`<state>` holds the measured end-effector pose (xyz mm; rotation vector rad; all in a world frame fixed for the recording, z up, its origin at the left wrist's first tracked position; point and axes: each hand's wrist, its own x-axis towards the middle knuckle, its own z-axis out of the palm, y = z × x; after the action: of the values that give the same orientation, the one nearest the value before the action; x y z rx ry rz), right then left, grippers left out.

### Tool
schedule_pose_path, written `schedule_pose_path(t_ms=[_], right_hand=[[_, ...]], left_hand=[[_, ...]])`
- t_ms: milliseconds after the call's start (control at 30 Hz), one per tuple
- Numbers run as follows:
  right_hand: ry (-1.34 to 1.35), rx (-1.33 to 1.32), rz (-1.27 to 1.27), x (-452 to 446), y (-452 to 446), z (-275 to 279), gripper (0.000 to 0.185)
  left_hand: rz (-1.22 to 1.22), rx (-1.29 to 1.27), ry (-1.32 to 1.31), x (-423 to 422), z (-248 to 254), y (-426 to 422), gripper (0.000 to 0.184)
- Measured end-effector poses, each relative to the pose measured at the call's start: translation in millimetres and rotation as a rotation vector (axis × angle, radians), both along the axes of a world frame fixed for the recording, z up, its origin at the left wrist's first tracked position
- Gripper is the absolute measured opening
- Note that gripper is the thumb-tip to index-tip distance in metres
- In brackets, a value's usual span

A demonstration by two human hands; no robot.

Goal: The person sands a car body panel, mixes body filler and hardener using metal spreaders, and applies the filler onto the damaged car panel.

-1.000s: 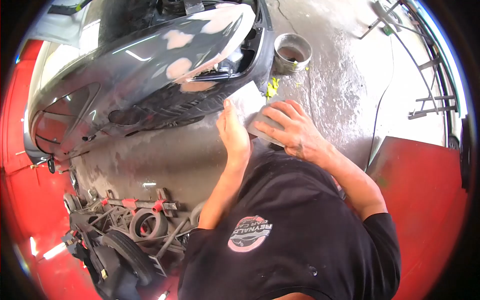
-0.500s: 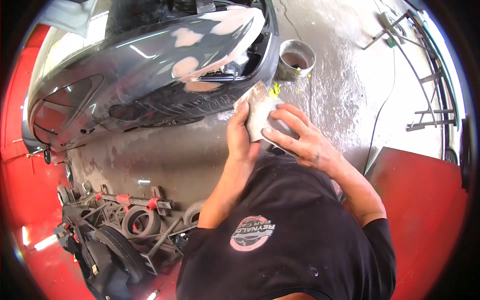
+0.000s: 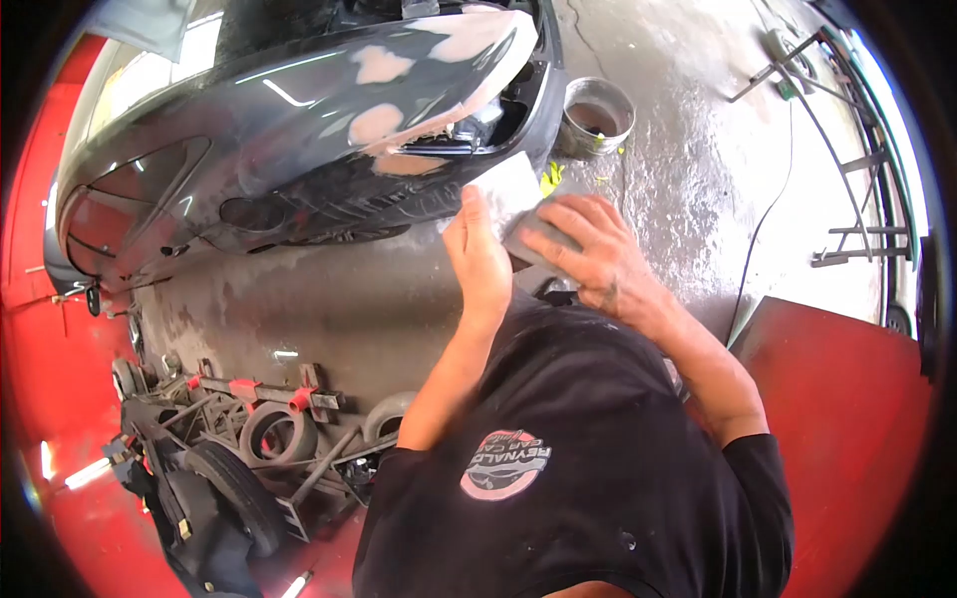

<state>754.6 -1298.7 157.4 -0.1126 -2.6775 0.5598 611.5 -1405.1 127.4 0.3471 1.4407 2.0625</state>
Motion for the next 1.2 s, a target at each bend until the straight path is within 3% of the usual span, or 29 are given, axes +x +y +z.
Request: schedule_pose_path(t_ms=[167,267,367,433,500,533,633,767,800,933,1067,1200], right_hand=[[-0.113,-0.048,0.014,20,-2,-20,0.07],[-0.154,-0.173,-0.008,28,8,-30,0.067],[0.083,-0.402,-0.028,23,14,-17,0.08],[0.119,-0.345,0.031,18,7,10,0.082],[0.14,-0.236,0.121,13,0,23,0.081],[0.128,-0.21,0.112,11,-3,15,0.081],[-0.008,-0.245,-0.029,20,4,-7,0.065],[-0.054,-0.275,-0.146,30,21,-40,0.068],[0.004,-0.27,-0.217,25,23,-30,0.063],[0.095,-0.045,-0.031,-5,15,19,0.056],[0.02,0.007,0.017,-4,-1,-2,0.061],[-0.041,-0.007,0.051,12,-5,-17,0.065]], left_hand=[[0.107,0.031,-0.023,-14,-6,-8,0.053],[0.199,0.052,0.015,-26,18,-6,0.052],[0.157,0.032,-0.002,-35,8,-9,0.051],[0.046,0.013,-0.232,-23,2,-5,0.038],[-0.139,0.184,-0.625,-15,-15,-4,0.038],[-0.165,0.188,-0.673,-10,-13,-9,0.036],[-0.038,0.118,-0.499,-7,-2,-11,0.036],[-0.035,0.055,-0.121,-15,20,-15,0.037],[-0.016,0.006,-0.047,-15,16,-14,0.043],[-0.097,-0.117,0.151,-5,4,-4,0.053],[-0.002,-0.023,-0.094,-7,21,0,0.054],[0.123,-0.079,-0.089,-8,12,-1,0.055]])
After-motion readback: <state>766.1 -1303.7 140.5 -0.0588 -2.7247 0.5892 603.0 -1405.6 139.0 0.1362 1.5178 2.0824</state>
